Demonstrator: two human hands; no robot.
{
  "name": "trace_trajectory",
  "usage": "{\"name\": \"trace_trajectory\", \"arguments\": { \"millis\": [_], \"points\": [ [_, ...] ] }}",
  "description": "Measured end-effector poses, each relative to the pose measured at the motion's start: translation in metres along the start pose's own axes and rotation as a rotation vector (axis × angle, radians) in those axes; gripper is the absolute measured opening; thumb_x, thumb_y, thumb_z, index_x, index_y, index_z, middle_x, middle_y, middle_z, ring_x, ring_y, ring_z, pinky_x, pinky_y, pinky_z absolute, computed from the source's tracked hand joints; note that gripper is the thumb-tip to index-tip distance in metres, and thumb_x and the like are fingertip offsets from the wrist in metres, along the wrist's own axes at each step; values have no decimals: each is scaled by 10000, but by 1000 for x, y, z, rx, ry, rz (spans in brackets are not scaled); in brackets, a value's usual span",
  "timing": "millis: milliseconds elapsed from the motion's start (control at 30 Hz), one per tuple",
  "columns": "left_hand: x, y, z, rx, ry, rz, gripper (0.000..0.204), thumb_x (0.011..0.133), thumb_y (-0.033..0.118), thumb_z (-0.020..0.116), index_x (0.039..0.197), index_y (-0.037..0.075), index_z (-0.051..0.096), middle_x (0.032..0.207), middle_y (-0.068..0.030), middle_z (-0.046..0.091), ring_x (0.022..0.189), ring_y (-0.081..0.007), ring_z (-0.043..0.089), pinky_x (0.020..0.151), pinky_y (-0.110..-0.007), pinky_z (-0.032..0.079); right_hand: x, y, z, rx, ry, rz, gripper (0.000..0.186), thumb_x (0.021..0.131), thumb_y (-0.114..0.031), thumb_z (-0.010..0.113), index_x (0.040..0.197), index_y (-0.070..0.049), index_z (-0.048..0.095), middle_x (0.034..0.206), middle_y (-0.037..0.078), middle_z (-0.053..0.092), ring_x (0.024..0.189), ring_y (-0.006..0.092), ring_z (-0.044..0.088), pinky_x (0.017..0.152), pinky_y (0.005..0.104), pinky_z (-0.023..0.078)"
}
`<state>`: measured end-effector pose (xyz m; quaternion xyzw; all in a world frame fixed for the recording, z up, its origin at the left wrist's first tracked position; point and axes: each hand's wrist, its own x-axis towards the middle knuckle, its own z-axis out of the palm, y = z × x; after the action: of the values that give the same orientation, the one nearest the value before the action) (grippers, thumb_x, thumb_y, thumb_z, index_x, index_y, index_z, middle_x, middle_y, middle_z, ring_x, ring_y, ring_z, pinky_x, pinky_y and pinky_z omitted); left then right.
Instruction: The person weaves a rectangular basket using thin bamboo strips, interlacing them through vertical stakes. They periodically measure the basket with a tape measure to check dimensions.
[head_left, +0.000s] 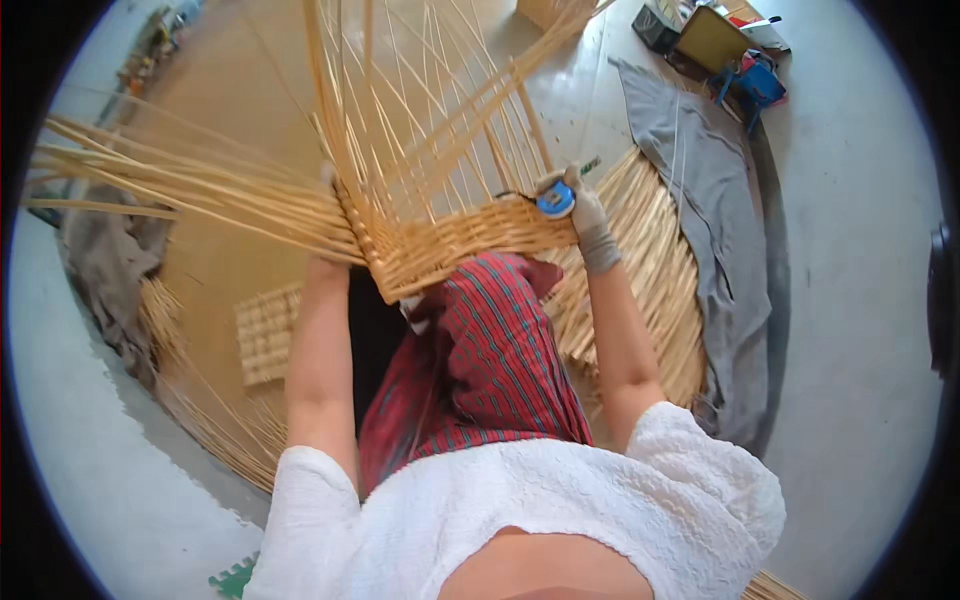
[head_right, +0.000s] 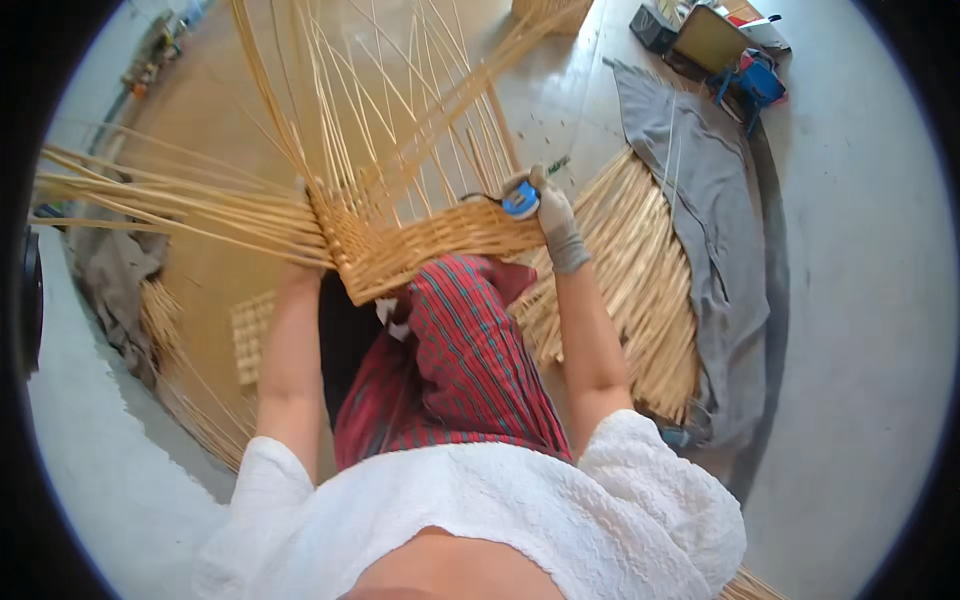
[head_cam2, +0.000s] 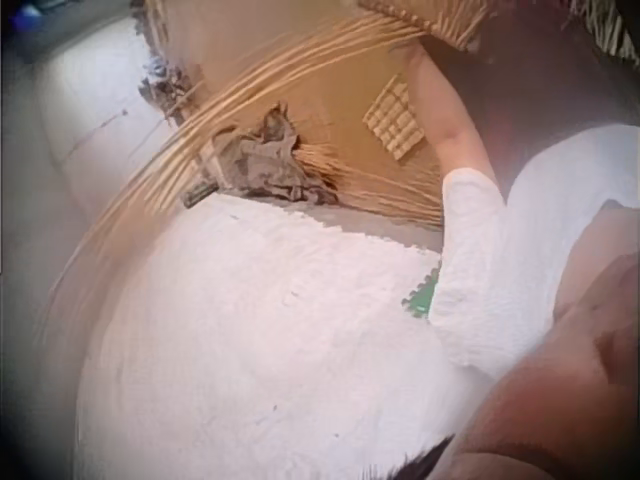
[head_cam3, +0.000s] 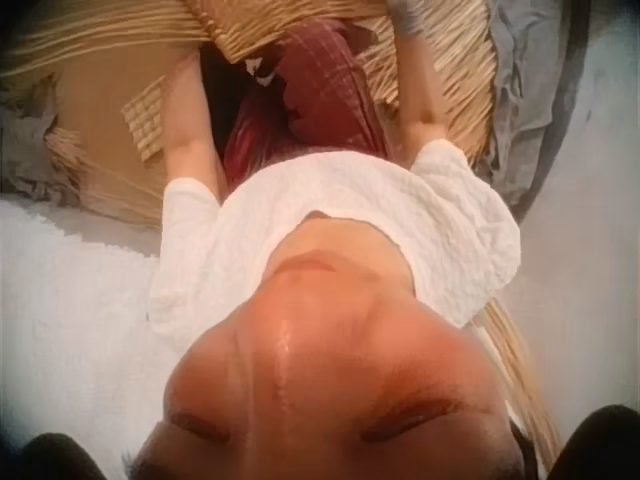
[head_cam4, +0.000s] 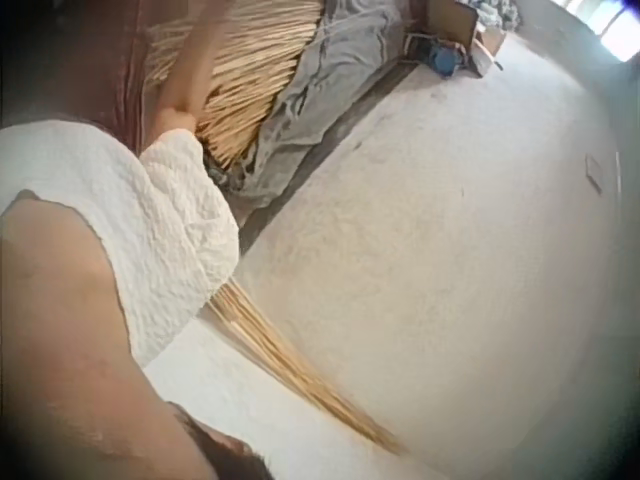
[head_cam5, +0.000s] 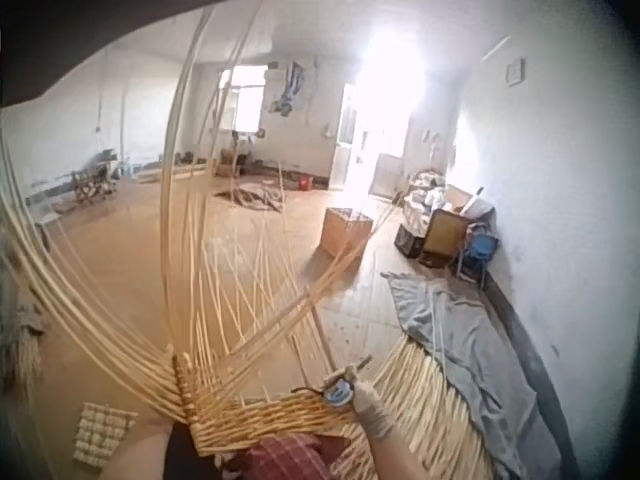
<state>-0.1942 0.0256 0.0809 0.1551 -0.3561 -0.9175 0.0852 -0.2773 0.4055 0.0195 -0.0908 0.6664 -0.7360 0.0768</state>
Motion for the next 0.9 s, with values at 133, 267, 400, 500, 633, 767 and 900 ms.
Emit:
{"name": "trace_trajectory", "arguments": {
  "millis": [133,267,400,500,633,767,900],
  "points": [
    [18,30,1,67,-90,119,355,1034,412,588,1095,67,649,958,-108,676,850,-230,678,731,-364,612,24,-32,14,-181,113,-225,649,1053,-581,455,964,-3,737,842,70,720,751,135,652,716,283,534],
    [20,92,-5,171,-413,130,382,1039,428,570,1027,57,659,883,-95,678,826,-212,668,747,-360,604,-24,-111,63,-60,25,-215,643,1066,-549,452,978,18,742,837,78,724,725,136,660,687,276,540],
    [12,131,3,325,-645,85,423,1043,445,552,959,47,670,808,-82,679,802,-193,659,763,-356,596,-25,-106,72,170,0,-227,679,1070,-553,438,971,43,747,841,91,737,705,146,675,690,288,550],
    [-17,124,22,271,-490,-106,504,1060,517,458,1052,51,650,814,-87,660,952,-243,648,863,-424,575,-49,-75,74,206,76,-177,722,1057,-592,431,976,53,747,860,94,745,684,135,670,685,269,547],
    [-37,107,-48,430,-493,-221,542,1039,569,451,1056,52,614,758,-70,613,925,-257,634,839,-416,560,-109,-5,88,325,161,-38,731,1058,-598,420,993,48,757,878,95,751,692,138,673,720,265,546],
    [-55,89,-102,511,-466,-103,553,1020,601,462,980,64,583,710,-50,579,846,-237,618,798,-388,548,-129,57,86,371,83,-41,723,1045,-610,439,1024,37,759,891,88,740,734,133,669,727,273,540],
    [-64,63,-73,612,-240,-42,558,1014,631,436,896,92,514,679,-39,533,736,-217,574,763,-356,520,-121,50,100,448,188,-24,689,1046,-592,456,1004,25,759,766,16,679,652,91,592,646,252,487]
  ]
}}
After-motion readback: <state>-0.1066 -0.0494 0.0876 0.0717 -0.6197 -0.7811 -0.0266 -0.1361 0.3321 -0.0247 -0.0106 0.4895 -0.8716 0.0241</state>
